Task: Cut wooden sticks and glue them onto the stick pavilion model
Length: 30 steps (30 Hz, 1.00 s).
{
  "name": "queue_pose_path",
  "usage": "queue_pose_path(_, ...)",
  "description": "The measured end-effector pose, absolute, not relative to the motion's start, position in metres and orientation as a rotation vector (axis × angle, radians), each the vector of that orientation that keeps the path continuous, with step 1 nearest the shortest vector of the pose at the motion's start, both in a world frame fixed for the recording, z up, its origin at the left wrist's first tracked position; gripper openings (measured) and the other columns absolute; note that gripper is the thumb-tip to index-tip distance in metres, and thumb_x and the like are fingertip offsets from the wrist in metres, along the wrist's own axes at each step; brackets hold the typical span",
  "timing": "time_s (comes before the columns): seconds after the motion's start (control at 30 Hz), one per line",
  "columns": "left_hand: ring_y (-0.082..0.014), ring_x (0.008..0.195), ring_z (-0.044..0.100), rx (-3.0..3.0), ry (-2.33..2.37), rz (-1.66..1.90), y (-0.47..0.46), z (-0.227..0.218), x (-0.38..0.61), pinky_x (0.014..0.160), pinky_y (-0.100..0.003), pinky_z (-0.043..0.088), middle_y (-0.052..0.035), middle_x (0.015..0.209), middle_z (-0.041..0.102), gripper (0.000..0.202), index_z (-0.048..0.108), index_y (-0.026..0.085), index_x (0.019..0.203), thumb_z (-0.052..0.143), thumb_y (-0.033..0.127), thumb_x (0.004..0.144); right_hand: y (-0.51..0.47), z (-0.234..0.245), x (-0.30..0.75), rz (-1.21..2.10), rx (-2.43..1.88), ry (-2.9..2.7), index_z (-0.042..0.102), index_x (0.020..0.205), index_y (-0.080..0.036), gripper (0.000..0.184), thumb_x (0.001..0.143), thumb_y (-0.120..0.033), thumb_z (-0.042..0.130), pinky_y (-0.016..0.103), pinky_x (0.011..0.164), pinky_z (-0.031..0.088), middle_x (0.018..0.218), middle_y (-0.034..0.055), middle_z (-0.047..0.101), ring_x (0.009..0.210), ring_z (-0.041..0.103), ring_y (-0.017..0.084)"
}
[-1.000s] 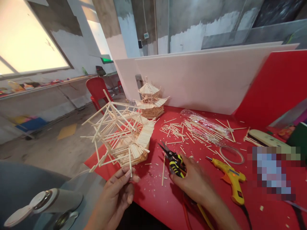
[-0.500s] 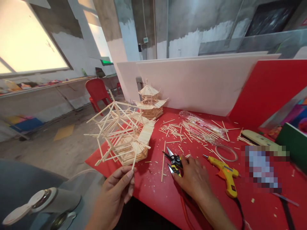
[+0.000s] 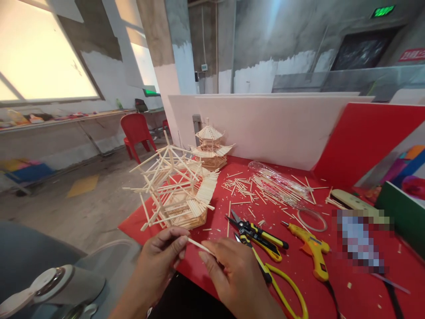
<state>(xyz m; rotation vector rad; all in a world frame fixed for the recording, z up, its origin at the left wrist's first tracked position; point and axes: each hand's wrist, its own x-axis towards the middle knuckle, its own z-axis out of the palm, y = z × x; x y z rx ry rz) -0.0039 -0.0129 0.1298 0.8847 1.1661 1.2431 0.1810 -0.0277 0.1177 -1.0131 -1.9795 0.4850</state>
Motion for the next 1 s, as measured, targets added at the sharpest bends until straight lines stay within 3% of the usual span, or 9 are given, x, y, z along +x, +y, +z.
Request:
queue_pose_path(0.13, -0.0039, 0.044, 0.047, 0.504, 1.001, 1.293, -0.007, 0.123, 0.004, 0.04, -0.013, 0.031, 0.0031, 0.06, 0.063, 0.042, 0.072, 0.016, 0.091, 0.09, 0.034, 0.058, -0.026, 0.109, 0.161, 0.115, -1.017, -1.848, 0.065, 0.099, -0.02, 0.01, 0.092, -0.015, 0.059, 0.027, 0.061, 0.046, 0.072, 0.0026, 0.069, 0.062, 0.064, 0.016)
queue_pose_path(0.23, -0.0025, 0.042, 0.048, 0.388, 0.975, 1.267, 0.0, 0.122, 0.008, 0.04, -0.012, 0.033, 0.0033, 0.06, 0.063, 0.039, 0.066, 0.015, 0.078, 0.09, 0.038, 0.057, -0.017, 0.106, 0.143, -0.089, -1.1, -1.783, 0.065, 0.1, -0.019, 0.011, 0.091, -0.014, 0.061, 0.028, 0.062, 0.046, 0.074, 0.0039, 0.071, 0.063, 0.066, 0.016)
queue_pose_path(0.4, -0.0023, 0.036, 0.04, 0.357, 1.013, 1.325, 0.014, 0.122, 0.012, 0.034, -0.012, 0.025, 0.0071, 0.046, 0.05, 0.041, 0.058, 0.015, 0.063, 0.088, 0.043, 0.058, 0.0, 0.104, 0.124, -0.268, -1.185, -1.751, 0.068, 0.09, -0.019, 0.009, 0.094, -0.02, 0.059, 0.029, 0.057, 0.041, 0.07, 0.0032, 0.07, 0.059, 0.064, 0.015)
queue_pose_path(0.57, -0.0033, 0.034, 0.04, 0.308, 1.053, 1.382, 0.024, 0.122, 0.019, 0.031, -0.013, 0.024, 0.0067, 0.047, 0.053, 0.042, 0.058, 0.016, 0.067, 0.089, 0.041, 0.053, 0.01, 0.1, 0.12, -0.323, -1.206, -1.737, 0.07, 0.089, -0.015, 0.014, 0.095, -0.021, 0.058, 0.029, 0.057, 0.036, 0.062, 0.0017, 0.065, 0.057, 0.061, 0.015)
queue_pose_path(1.0, -0.0038, 0.033, 0.038, 0.317, 1.103, 1.432, 0.035, 0.124, 0.023, 0.032, -0.013, 0.023, 0.009, 0.043, 0.05, 0.04, 0.059, 0.017, 0.077, 0.086, 0.039, 0.057, 0.016, 0.096, 0.118, -0.275, -1.23, -1.782, 0.07, 0.084, -0.016, 0.019, 0.095, -0.021, 0.056, 0.03, 0.056, 0.029, 0.058, 0.001, 0.058, 0.053, 0.053, 0.014)
